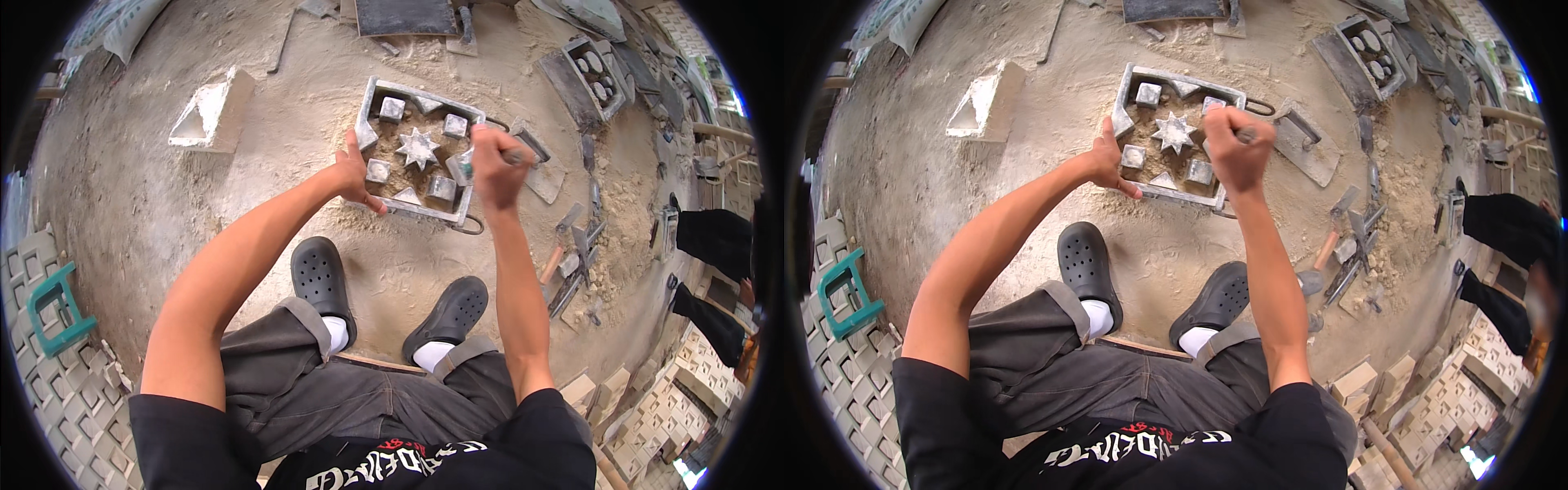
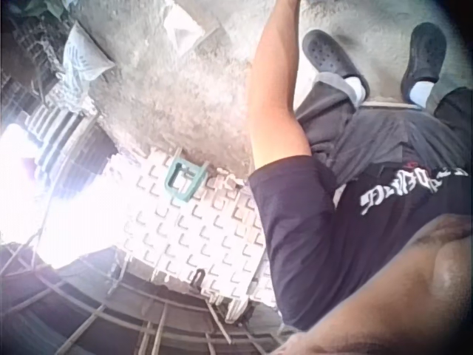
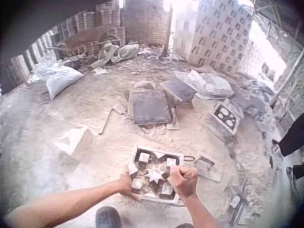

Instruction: The person carves excess material from a star-shaped pattern in a concrete mold using a small hand tool.

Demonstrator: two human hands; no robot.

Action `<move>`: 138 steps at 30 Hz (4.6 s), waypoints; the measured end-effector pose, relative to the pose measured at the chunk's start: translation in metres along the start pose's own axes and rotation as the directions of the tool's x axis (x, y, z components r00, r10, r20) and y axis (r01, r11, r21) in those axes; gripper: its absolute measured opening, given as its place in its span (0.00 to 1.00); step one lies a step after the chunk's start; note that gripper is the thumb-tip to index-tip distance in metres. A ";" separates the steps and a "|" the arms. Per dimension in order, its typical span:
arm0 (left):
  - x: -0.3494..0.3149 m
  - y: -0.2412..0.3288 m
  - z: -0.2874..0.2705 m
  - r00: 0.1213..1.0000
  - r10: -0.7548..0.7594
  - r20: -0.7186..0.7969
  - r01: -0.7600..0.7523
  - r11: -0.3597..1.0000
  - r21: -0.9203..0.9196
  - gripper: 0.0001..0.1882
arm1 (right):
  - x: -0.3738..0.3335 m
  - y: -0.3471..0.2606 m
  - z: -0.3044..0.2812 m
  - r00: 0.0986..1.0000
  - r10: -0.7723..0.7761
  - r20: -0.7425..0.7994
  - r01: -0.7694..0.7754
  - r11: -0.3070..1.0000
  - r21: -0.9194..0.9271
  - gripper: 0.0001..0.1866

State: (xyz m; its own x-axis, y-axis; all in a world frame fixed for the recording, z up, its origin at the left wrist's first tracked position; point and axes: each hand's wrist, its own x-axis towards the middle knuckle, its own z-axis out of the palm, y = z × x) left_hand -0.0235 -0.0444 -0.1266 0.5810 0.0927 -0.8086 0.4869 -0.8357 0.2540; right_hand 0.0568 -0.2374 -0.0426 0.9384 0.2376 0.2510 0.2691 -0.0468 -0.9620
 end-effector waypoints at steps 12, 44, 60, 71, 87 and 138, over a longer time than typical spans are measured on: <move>-0.002 -0.006 0.004 1.000 -0.012 0.007 0.012 1.000 -0.012 0.88 | 0.011 -0.018 -0.009 0.991 0.133 -0.018 -0.131 0.989 0.074 0.21; 0.005 -0.009 0.007 0.994 0.084 -0.076 -0.085 0.996 -0.010 0.88 | -0.018 -0.017 -0.016 0.866 0.170 -0.470 -0.169 0.985 0.045 0.21; 0.002 0.008 0.000 1.000 0.029 0.007 -0.029 0.997 0.069 0.88 | -0.032 -0.020 -0.016 0.874 -0.033 -0.484 -0.057 0.984 -0.170 0.20; 0.008 0.000 0.006 0.996 0.070 -0.052 -0.066 0.994 0.090 0.88 | -0.042 0.009 -0.002 0.864 0.056 -0.500 -0.170 0.968 -0.185 0.22; 0.004 -0.008 0.005 0.999 0.037 -0.031 -0.037 0.999 0.008 0.88 | -0.027 0.003 -0.014 0.778 0.180 -0.602 -0.206 0.978 0.025 0.20; 0.003 -0.001 0.005 1.000 -0.006 0.023 0.006 1.000 0.001 0.89 | 0.017 0.004 -0.023 0.998 0.048 0.047 -0.060 0.955 0.292 0.20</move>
State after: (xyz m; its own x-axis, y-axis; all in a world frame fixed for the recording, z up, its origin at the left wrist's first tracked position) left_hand -0.0258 -0.0458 -0.1322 0.5630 0.0856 -0.8220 0.4899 -0.8356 0.2485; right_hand 0.0787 -0.2555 -0.0401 0.9391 0.2802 0.1991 0.1376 0.2244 -0.9647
